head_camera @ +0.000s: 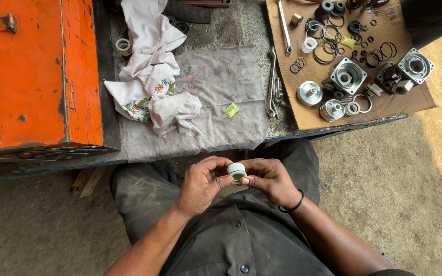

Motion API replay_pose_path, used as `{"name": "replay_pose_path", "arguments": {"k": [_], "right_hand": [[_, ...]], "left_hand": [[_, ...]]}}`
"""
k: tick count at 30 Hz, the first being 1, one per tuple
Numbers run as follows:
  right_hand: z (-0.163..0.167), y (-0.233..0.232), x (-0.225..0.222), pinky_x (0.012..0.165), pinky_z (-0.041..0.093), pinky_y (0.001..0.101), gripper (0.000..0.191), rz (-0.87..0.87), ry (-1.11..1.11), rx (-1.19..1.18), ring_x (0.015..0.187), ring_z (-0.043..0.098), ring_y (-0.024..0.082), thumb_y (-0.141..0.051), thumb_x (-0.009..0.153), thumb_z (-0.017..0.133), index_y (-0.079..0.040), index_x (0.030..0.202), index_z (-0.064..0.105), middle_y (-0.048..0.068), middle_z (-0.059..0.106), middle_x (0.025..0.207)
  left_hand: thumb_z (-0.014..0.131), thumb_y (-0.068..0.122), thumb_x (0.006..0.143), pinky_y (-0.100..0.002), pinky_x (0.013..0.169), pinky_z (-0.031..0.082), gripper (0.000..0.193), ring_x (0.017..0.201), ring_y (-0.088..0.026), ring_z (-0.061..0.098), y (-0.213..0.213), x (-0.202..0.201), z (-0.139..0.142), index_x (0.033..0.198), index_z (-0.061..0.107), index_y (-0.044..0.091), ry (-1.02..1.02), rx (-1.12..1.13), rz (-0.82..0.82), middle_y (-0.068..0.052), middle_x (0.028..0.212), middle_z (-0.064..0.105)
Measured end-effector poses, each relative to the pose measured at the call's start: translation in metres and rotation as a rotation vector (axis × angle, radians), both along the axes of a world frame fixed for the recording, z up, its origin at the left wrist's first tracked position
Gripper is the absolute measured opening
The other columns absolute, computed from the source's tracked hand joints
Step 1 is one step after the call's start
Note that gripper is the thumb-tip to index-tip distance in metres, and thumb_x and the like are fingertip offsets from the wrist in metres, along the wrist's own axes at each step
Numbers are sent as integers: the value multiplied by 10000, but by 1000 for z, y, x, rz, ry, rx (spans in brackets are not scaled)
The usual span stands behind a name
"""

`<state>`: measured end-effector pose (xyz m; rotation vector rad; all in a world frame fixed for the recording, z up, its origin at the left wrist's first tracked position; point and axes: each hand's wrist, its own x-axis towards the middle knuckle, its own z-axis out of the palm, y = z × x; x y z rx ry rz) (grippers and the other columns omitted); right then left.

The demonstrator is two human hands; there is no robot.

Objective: The person cleans small engine components with a cloth, then assembles them by inserting rings and washers into cylindrical parts. They handle multiple small parts one at a time and place them on a workbench with other engine components.

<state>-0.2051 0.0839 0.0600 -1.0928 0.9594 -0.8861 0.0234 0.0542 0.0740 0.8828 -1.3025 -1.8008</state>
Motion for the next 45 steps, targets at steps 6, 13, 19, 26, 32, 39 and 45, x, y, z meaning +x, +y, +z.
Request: {"name": "replay_pose_path", "arguments": {"k": [6, 13, 19, 26, 32, 39, 45], "right_hand": [[-8, -1, -1, 877, 607, 308, 388, 11, -51, 42, 962, 733, 159, -127, 897, 778, 62, 1229, 713, 116, 783, 1068], [-5, -2, -1, 910, 601, 315, 432, 35, -126, 61, 1008, 727, 160, -138, 879, 778, 56, 1251, 676, 104, 767, 1111], [-12, -5, -3, 897, 608, 322, 405, 45, -90, 43, 987, 740, 183, -157, 887, 786, 69, 1214, 710, 125, 780, 1074], [-15, -4, -3, 903, 599, 323, 381, 60, -142, 81, 983, 735, 179, -154, 888, 790, 70, 1188, 724, 125, 776, 1061], [15, -1, -5, 869, 584, 319, 375, 66, -96, -44, 990, 719, 175, -134, 896, 799, 81, 1193, 724, 127, 765, 1090], [83, -2, -12, 837, 622, 352, 413, 123, 260, -758, 960, 792, 300, -222, 904, 777, 41, 1208, 682, 176, 763, 1094], [127, 1, -13, 893, 648, 418, 422, 150, 384, -1043, 1085, 770, 368, -208, 943, 745, 63, 1243, 626, 234, 723, 1149]], "left_hand": [[727, -39, 914, -267, 880, 581, 257, 961, -127, 676, 2, 2, -5, 1161, 690, -97, 60, 30, -7, -74, 1038, 664], [721, -25, 879, -264, 891, 582, 288, 966, -106, 678, 3, 1, 1, 1159, 662, -58, -25, 38, -10, -49, 1042, 675], [720, -14, 918, -267, 871, 573, 228, 949, -110, 663, 5, 0, -6, 1134, 691, -81, 29, 34, 7, -67, 1034, 682], [717, -10, 910, -265, 840, 573, 221, 927, -110, 661, 6, 1, -3, 1118, 692, -81, 58, 111, 10, -61, 1018, 668], [750, 24, 882, -294, 835, 566, 242, 927, -136, 657, 11, 1, 34, 1099, 702, -74, -126, -150, 19, -91, 1029, 669], [747, 196, 960, -374, 927, 573, 323, 1038, -289, 690, 17, 3, 85, 1158, 643, -37, -204, -771, 31, -144, 1114, 670], [711, 173, 1000, -428, 999, 604, 344, 1134, -338, 684, 19, 5, 111, 1217, 615, -76, -201, -1069, -16, -182, 1189, 657]]}}
